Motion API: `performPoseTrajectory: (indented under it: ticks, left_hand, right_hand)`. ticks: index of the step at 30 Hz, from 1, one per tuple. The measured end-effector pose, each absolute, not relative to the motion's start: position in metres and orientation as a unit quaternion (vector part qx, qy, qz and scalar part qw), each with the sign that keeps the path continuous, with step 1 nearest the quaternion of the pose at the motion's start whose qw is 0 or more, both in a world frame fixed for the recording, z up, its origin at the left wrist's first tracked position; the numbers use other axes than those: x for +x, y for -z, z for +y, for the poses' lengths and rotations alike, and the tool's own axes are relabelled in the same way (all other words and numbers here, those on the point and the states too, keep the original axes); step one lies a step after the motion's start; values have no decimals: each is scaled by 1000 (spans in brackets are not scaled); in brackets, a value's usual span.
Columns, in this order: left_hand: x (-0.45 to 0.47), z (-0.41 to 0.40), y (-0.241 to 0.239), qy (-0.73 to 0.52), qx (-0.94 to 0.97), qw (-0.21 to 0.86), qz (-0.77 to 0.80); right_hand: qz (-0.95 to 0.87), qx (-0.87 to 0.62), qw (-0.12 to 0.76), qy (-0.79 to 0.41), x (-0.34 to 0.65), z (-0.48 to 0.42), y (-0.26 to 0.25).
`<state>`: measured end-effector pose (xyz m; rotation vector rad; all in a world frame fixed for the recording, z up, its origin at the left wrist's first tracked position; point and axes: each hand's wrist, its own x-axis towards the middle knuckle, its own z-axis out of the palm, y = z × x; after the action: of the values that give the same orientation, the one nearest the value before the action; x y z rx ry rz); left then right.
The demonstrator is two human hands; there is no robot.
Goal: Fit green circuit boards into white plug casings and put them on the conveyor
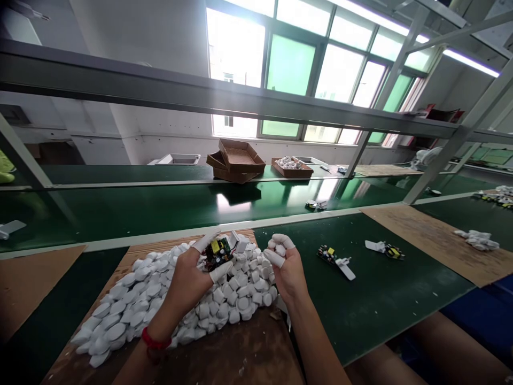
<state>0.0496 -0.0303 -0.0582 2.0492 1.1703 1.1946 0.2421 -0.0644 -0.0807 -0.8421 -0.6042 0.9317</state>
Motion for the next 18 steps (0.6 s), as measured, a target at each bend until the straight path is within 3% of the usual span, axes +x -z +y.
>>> performPoseTrajectory:
  ticks: [11,18]
  left_hand:
    - [49,-30,59,-441,759,236,417]
    - [53,-30,57,-460,697,337,434]
  right_hand:
    - [-268,-387,759,-449,245,-62,88]
    - [-315,-356,736,-483,240,-69,80]
